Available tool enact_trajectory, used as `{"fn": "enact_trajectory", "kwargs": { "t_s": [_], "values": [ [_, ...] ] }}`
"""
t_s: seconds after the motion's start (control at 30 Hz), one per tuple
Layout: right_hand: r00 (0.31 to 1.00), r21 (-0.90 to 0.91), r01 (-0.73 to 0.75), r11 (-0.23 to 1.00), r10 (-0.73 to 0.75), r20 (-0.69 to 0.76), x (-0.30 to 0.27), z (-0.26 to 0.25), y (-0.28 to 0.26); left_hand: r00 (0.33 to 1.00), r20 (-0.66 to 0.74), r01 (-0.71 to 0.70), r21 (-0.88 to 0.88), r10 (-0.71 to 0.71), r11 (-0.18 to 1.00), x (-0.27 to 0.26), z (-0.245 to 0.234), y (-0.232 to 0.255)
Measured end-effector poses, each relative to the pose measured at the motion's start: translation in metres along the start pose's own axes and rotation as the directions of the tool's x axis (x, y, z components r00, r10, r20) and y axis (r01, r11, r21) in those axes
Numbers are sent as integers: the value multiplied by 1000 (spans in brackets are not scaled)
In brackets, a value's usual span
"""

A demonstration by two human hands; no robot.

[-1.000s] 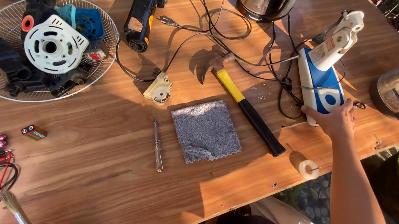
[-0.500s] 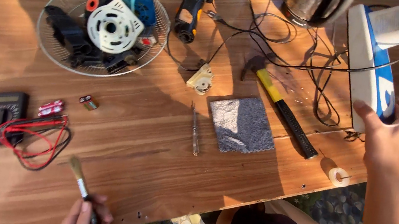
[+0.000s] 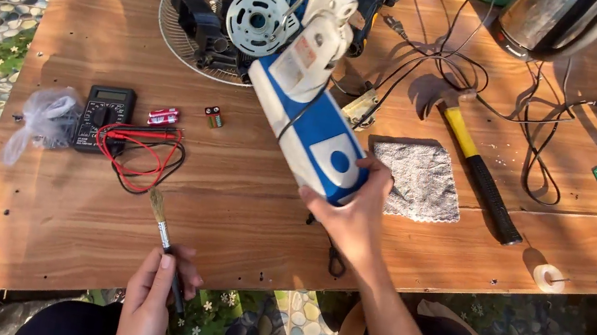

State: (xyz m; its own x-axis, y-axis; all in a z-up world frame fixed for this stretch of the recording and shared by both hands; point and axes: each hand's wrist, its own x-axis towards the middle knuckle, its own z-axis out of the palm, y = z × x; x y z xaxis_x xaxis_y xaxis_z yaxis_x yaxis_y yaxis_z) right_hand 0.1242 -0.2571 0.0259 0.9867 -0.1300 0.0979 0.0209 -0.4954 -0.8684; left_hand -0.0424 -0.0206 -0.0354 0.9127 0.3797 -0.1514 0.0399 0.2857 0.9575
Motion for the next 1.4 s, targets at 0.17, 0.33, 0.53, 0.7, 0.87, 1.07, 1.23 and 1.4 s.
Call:
{"fn": "enact_trajectory", "kwargs": {
  "t_s": [0.17, 0.33, 0.53, 0.7, 0.87, 1.07, 1.23, 1.4],
  "values": [
    [952, -17, -286, 958, 286, 109, -33, 39, -36, 1000, 21, -24, 45, 23, 999, 1, -15, 2],
    [974, -165, -209, 964, 221, 58, -37, 70, -12, 996, 60, -74, 51, 71, 996, 2, -18, 1],
    [991, -236, 9, 972, 22, 128, -57, 60, -16, 997, 62, -41, 102, 35, 994, 5, -6, 4],
    [987, 56, 23, 998, -31, 158, -83, 12, -11, 966, 195, -213, 214, 172, 953, 10, -1, -11],
    [880, 440, 65, 896, -259, 397, -137, 5, -6, 859, 386, -303, -145, 336, 942, 1, 50, 5],
    [922, 524, 46, 851, -237, 305, -149, 23, 29, 863, 369, -237, -310, 346, 921, -5, 92, -5],
    [930, 309, 279, 909, -335, 147, -62, -17, 17, 854, 377, -399, 33, 358, 916, 46, 110, 28],
    [956, 595, 242, 766, -295, -9, 17, -33, 11, 773, 98, -604, 420, 627, 678, 82, 71, 48]
  ]
}}
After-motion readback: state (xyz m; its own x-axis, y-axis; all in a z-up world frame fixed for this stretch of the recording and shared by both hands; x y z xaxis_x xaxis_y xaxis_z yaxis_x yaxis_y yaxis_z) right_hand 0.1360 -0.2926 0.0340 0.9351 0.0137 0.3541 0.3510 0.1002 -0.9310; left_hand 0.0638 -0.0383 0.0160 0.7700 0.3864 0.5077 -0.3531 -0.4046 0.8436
